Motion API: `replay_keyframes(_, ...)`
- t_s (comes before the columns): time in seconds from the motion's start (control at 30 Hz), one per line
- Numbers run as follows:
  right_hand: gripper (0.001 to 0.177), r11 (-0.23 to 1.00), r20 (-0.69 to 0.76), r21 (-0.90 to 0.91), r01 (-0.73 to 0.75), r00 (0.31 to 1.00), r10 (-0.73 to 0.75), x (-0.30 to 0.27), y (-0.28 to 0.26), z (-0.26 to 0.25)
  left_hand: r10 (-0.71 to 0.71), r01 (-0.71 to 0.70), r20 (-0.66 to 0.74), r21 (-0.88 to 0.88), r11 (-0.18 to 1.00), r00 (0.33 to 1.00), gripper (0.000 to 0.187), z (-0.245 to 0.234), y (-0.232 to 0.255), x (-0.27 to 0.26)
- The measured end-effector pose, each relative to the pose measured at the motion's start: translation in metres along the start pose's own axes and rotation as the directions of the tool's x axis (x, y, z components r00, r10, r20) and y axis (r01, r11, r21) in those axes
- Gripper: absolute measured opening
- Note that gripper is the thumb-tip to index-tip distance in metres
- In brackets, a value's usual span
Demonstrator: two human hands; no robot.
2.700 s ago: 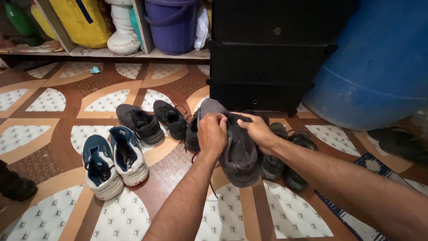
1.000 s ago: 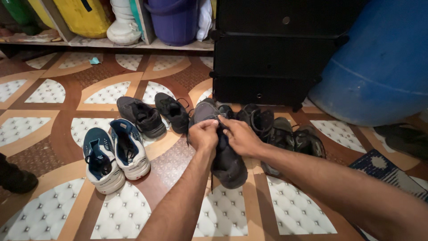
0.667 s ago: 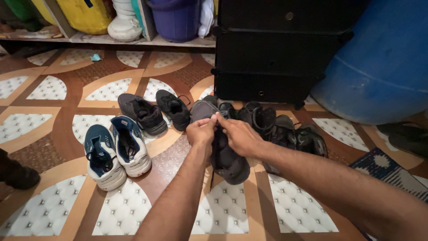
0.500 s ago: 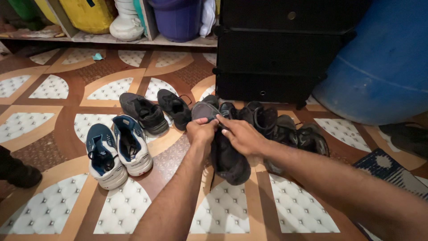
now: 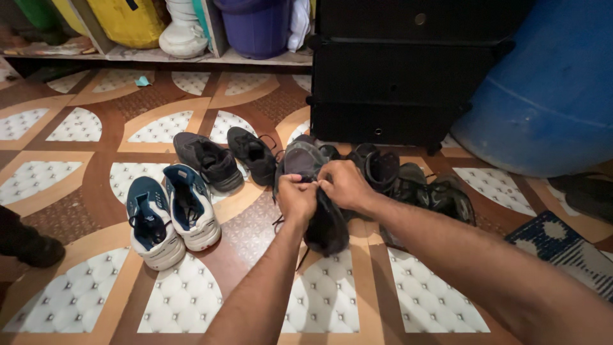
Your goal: The person unlaces a pair of dark grey shoes, removes the laces, and then re-laces the shoes by threading the laces through the eyelets and tying them. The person repeats this process for a second pair of dark shoes.
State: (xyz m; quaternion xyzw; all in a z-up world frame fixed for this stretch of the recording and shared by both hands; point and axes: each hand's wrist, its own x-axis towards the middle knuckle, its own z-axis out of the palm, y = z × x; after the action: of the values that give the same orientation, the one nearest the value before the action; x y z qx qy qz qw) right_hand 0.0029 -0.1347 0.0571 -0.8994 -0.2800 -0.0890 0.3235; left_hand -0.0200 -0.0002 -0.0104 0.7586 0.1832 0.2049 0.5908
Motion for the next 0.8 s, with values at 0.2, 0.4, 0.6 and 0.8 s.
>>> replay_keyframes(0.2, 0.019, 0.755, -0.052, 0.461, -0.466, 0.835, 0.547, 0.009, 0.021, 0.014, 0.197, -0.160, -0.142, 0.237, 0.958, 0.970, 0.088, -0.018, -0.003, -0.025)
replay_keyframes(0.4, 0.015, 0.562, -0.045, 0.679, -0.472, 0.737, 0.674, 0.028, 0.057, -0.016, 0.023, -0.035, 0.045, 0.287, 0.957, 0.999, 0.135, -0.044, -0.023, -0.059)
replay_keyframes(0.6, 0.032, 0.589, -0.203, 0.707, -0.392, 0.685, 0.699, 0.035, 0.085, -0.072, -0.167, 0.123, 0.124, 0.304, 0.945, 0.978, 0.139, -0.045, -0.026, -0.053)
replay_keyframes(0.8, 0.033, 0.444, -0.209, 0.859, -0.255, 0.617, 0.758, 0.043, 0.105, -0.127, -0.162, 0.117, 0.196, 0.226, 0.967, 0.967, 0.119, -0.044, -0.033, -0.049)
